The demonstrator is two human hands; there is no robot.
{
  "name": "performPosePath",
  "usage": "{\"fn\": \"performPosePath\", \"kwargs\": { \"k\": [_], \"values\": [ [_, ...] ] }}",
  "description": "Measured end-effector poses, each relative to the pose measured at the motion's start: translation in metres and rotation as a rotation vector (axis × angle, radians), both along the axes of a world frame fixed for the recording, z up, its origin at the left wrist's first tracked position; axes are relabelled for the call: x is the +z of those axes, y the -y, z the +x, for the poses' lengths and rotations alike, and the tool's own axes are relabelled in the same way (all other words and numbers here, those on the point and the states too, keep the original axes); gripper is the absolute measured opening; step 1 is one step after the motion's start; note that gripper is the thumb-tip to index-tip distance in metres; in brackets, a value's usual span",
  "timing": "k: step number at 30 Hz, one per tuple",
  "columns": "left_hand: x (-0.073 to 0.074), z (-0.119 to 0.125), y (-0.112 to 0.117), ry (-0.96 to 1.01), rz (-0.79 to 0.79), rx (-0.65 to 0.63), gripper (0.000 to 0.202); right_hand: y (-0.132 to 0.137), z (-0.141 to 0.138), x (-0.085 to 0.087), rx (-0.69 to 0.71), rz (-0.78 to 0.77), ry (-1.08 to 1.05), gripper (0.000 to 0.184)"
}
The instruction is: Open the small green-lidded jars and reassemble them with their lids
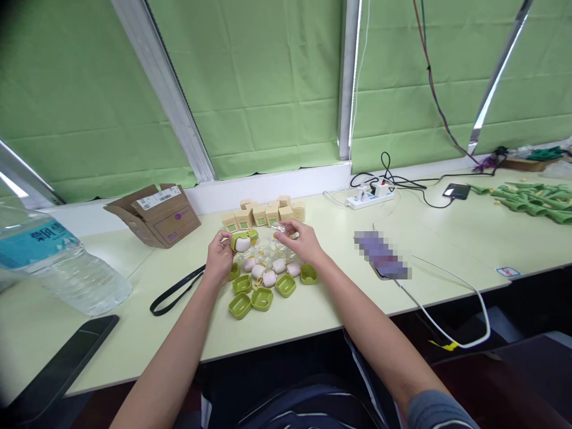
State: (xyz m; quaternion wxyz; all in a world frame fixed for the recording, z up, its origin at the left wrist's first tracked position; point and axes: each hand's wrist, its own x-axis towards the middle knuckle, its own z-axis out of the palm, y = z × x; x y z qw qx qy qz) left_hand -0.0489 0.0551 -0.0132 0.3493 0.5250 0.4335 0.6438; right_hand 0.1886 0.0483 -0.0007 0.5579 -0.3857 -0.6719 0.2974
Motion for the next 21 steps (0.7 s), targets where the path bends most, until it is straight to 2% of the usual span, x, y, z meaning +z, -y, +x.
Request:
{"fn": "performPosePath", "kwargs": {
  "k": [4, 10, 15, 18, 21],
  "values": [
    [-0.001, -0.001, 0.0, 0.004, 0.009, -0.034, 0.021, -0.004, 0.002, -0.002, -0.052, 0.013, -0.026, 0.045],
    [0.0, 0.0, 0.001, 0.014, -0.003, -0.034, 0.024, -0.015, 0.013, -0.005, -0.114, 0.021, -0.081, 0.058],
    [0.003, 0.004, 0.003, 0.019, 0.012, -0.04, 0.026, -0.018, 0.017, -0.005, -0.099, 0.025, -0.045, 0.046],
    [0.005, 0.008, 0.007, -0.013, 0.018, -0.056, 0.027, -0.017, 0.018, -0.006, -0.103, 0.01, -0.017, 0.045],
    [0.007, 0.011, 0.011, -0.071, 0.017, -0.08, 0.028, -0.016, 0.021, -0.007, -0.092, 0.019, 0.1, 0.044]
  ]
}}
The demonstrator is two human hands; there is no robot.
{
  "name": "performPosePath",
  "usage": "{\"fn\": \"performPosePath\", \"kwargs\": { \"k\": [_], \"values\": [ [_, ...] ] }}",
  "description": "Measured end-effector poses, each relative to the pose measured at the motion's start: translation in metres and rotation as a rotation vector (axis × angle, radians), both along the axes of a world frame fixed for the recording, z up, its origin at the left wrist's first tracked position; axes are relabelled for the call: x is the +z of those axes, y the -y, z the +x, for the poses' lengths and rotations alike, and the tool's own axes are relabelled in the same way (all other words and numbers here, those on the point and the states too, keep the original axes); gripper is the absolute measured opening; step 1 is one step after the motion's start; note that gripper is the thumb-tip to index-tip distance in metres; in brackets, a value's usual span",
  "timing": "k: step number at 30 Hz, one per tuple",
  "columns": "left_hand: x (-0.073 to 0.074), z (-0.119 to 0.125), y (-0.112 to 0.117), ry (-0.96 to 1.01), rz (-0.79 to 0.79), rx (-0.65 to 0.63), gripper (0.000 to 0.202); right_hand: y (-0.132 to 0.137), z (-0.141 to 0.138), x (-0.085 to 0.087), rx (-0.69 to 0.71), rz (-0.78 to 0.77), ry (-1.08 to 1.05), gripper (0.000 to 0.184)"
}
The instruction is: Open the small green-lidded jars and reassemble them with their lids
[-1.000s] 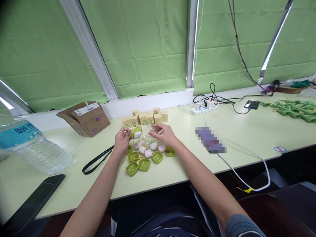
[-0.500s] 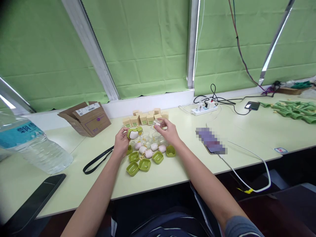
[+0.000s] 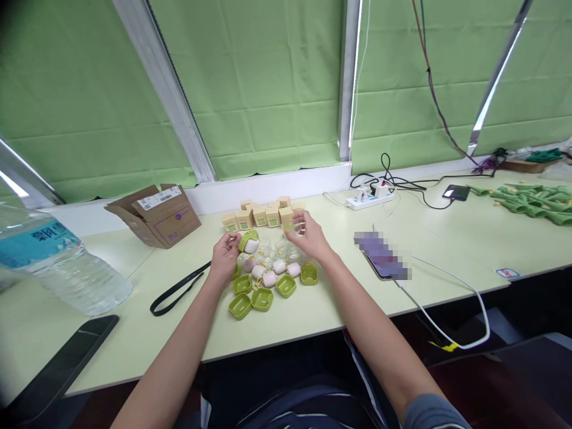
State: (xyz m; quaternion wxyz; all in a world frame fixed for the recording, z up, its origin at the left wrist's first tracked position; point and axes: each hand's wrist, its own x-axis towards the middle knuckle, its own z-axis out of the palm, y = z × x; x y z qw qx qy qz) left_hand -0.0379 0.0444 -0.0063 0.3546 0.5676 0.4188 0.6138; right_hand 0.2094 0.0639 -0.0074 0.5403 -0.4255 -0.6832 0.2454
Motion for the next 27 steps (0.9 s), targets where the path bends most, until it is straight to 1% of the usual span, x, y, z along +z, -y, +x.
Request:
{"fn": "performPosePath", "kwargs": {
  "k": [2, 5, 8, 10, 11, 14, 16, 21, 23, 25, 27],
  "values": [
    [0.0, 0.001, 0.001, -0.029, 0.006, -0.015, 0.029, 0.0, 0.004, 0.0, -0.028, 0.04, 0.121, 0.038],
    [0.001, 0.001, 0.002, -0.051, 0.011, -0.013, 0.03, -0.004, 0.013, -0.001, -0.153, 0.065, 0.27, 0.03],
    [0.001, 0.001, 0.002, -0.062, 0.012, -0.006, 0.03, -0.008, 0.023, -0.002, -0.307, -0.011, 0.335, 0.03],
    [0.001, 0.002, 0.002, -0.07, 0.018, -0.008, 0.03, -0.009, 0.029, -0.003, -0.369, -0.083, 0.368, 0.037],
    [0.001, 0.002, 0.002, -0.076, 0.02, -0.01, 0.03, -0.009, 0.032, -0.003, -0.378, -0.121, 0.391, 0.041],
    [0.001, 0.002, 0.003, -0.088, 0.018, -0.02, 0.031, -0.007, 0.039, -0.002, -0.342, -0.225, 0.487, 0.046],
    [0.001, 0.002, 0.003, -0.089, 0.013, -0.029, 0.031, -0.006, 0.043, -0.002, -0.319, -0.272, 0.542, 0.044],
    [0.002, 0.003, 0.005, -0.1, 0.008, -0.029, 0.032, -0.01, 0.052, -0.005, -0.334, -0.358, 0.616, 0.037],
    [0.003, 0.003, 0.005, -0.11, 0.006, -0.025, 0.032, -0.013, 0.056, -0.007, -0.303, -0.382, 0.654, 0.036],
    [0.002, 0.003, 0.005, -0.116, 0.006, -0.027, 0.032, -0.016, 0.06, -0.011, -0.25, -0.419, 0.694, 0.039],
    [0.002, 0.002, 0.004, -0.119, 0.009, -0.037, 0.032, -0.019, 0.061, -0.014, -0.207, -0.459, 0.713, 0.047]
  ]
}}
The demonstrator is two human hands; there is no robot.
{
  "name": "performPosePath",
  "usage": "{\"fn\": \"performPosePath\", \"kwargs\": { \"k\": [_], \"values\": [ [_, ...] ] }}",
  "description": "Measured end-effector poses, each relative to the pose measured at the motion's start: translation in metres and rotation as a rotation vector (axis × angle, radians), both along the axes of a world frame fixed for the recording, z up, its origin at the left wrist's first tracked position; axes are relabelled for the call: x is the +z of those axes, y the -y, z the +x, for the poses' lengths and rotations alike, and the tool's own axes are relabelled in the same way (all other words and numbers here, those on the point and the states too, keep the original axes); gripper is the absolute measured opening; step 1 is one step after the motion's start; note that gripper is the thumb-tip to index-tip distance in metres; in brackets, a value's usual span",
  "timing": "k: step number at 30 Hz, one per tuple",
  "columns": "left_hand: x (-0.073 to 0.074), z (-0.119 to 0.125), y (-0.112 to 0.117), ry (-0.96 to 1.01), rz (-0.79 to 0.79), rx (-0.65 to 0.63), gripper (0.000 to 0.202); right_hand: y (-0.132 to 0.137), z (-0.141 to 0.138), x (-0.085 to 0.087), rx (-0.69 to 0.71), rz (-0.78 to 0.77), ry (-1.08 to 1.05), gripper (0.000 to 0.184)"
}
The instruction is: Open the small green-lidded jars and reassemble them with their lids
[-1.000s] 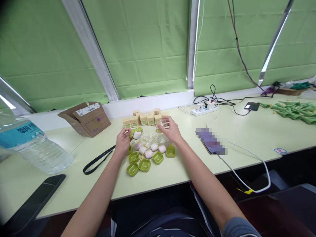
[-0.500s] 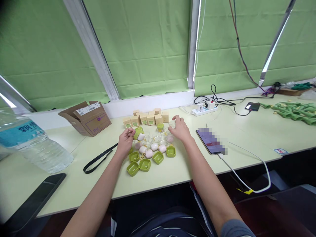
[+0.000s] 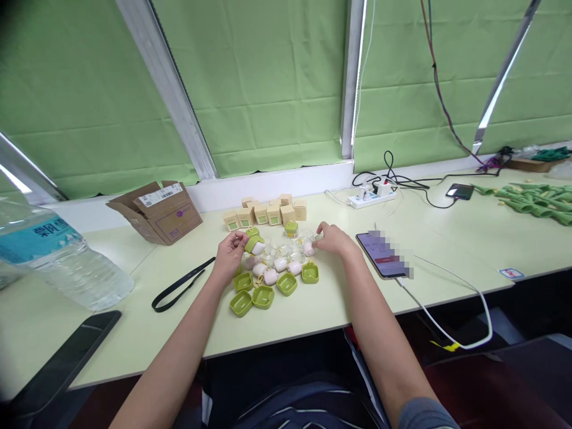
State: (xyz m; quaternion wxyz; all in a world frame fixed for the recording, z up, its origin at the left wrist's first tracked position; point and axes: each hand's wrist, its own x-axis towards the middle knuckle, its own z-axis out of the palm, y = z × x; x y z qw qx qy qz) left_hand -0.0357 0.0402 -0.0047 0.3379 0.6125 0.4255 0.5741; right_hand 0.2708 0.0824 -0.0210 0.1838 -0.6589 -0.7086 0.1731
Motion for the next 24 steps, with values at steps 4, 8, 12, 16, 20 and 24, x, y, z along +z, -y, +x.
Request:
{"fn": "performPosePath", "kwargs": {
  "k": [4, 8, 12, 16, 20, 24],
  "values": [
    [-0.0009, -0.0003, -0.0005, -0.001, 0.004, -0.009, 0.033, -0.001, 0.0002, -0.0029, 0.031, -0.01, -0.008, 0.057],
    [-0.001, -0.0001, -0.0002, -0.013, 0.006, -0.004, 0.033, -0.0001, -0.0005, -0.0022, 0.065, -0.017, -0.013, 0.058],
    [-0.0009, 0.0001, -0.0006, -0.019, 0.019, -0.017, 0.033, 0.0005, -0.0015, -0.0021, 0.101, -0.039, -0.029, 0.058],
    [0.001, 0.0012, 0.0012, -0.029, 0.009, -0.009, 0.033, 0.0009, -0.0024, -0.0031, 0.134, -0.033, -0.074, 0.057],
    [0.0023, 0.0023, 0.0027, -0.025, -0.001, -0.006, 0.034, 0.0024, -0.003, -0.0035, 0.125, -0.014, -0.1, 0.052],
    [0.0014, 0.0025, 0.002, -0.02, -0.002, -0.02, 0.036, 0.0068, -0.0083, 0.0011, 0.015, 0.103, -0.073, 0.054]
  ]
}}
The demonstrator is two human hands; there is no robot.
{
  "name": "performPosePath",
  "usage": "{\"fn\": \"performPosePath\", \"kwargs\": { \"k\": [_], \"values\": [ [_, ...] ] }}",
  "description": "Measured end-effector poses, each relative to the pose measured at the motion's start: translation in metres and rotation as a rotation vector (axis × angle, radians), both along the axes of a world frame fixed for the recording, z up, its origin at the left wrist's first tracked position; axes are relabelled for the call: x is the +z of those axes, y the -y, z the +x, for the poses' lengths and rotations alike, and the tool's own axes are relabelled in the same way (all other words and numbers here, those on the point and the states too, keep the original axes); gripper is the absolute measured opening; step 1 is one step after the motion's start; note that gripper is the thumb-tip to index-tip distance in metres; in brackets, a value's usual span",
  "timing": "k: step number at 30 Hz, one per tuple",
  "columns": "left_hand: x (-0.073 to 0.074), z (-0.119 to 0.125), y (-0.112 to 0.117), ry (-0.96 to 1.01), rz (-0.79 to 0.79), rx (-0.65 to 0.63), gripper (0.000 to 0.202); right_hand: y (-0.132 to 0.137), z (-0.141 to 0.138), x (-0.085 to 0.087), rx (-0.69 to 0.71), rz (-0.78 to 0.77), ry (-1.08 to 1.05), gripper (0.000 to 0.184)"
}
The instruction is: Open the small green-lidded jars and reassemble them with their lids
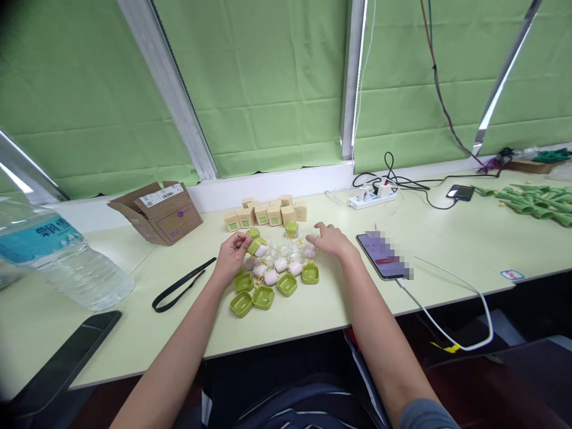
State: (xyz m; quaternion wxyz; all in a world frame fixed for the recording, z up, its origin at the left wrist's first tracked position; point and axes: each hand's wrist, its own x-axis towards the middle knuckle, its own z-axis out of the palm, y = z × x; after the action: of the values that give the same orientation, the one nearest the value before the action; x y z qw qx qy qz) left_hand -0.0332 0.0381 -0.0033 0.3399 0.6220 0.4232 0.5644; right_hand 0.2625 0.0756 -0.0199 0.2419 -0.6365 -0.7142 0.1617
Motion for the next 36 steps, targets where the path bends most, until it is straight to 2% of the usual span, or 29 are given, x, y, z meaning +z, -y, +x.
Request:
{"fn": "performPosePath", "kwargs": {
  "k": [3, 6, 9, 12, 17, 21, 28, 36],
  "values": [
    [-0.001, 0.0, -0.001, 0.001, 0.004, 0.0, 0.036, 0.006, -0.013, 0.009, -0.01, 0.205, -0.003, 0.049],
    [-0.002, 0.0, -0.001, 0.01, 0.006, 0.0, 0.038, 0.016, -0.034, 0.02, 0.215, 0.441, -0.127, 0.033],
    [-0.003, 0.0, 0.0, 0.044, 0.002, -0.008, 0.038, 0.027, -0.056, 0.026, 0.46, 0.439, -0.28, 0.03],
    [-0.002, 0.002, 0.002, 0.065, -0.001, -0.033, 0.037, 0.036, -0.072, 0.028, 0.574, 0.371, -0.301, 0.036],
    [-0.002, 0.007, 0.006, 0.054, -0.005, -0.107, 0.033, 0.04, -0.08, 0.024, 0.618, 0.324, -0.254, 0.043],
    [-0.002, 0.008, 0.008, -0.009, 0.024, -0.108, 0.03, 0.04, -0.082, 0.022, 0.631, 0.305, -0.266, 0.046],
    [0.0, 0.01, 0.008, -0.083, 0.0, -0.064, 0.029, 0.04, -0.085, 0.022, 0.572, 0.33, -0.237, 0.026],
    [-0.001, 0.009, 0.01, -0.112, 0.029, -0.051, 0.032, 0.038, -0.081, 0.02, 0.557, 0.304, -0.371, 0.029]
  ]
}}
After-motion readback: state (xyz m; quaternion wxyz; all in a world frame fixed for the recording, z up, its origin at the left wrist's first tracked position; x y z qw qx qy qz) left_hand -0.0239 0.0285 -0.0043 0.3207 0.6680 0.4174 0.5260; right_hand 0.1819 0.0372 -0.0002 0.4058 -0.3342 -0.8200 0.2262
